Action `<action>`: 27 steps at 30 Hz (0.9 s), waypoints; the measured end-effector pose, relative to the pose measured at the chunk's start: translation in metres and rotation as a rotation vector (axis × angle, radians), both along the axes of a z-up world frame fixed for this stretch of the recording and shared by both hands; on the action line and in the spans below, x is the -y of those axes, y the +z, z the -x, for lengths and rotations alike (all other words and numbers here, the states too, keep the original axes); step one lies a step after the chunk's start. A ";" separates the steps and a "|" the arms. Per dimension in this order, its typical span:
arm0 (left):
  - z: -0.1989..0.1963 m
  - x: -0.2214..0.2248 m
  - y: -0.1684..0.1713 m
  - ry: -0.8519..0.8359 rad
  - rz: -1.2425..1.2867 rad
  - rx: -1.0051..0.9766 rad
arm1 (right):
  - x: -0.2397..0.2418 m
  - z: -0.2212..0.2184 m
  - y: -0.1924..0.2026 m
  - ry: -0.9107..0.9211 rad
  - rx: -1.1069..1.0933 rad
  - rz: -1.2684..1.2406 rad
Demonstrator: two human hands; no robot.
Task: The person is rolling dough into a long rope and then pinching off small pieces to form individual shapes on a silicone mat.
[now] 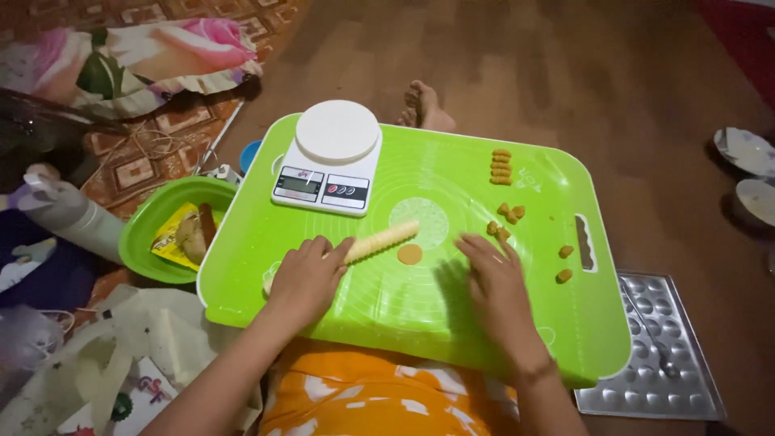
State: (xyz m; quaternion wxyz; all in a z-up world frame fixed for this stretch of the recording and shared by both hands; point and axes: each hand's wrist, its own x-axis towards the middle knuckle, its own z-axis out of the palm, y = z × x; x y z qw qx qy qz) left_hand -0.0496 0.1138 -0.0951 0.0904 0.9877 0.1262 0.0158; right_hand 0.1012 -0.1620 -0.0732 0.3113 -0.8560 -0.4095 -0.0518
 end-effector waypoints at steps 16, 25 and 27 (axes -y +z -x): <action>0.019 0.030 0.006 0.044 0.060 -0.036 | -0.055 -0.024 -0.017 0.307 0.284 0.482; 0.041 0.060 -0.004 0.001 0.153 0.473 | -0.013 -0.005 -0.018 0.301 0.309 0.365; 0.046 0.065 -0.007 -0.103 0.123 0.664 | 0.000 0.003 -0.012 0.321 0.349 0.152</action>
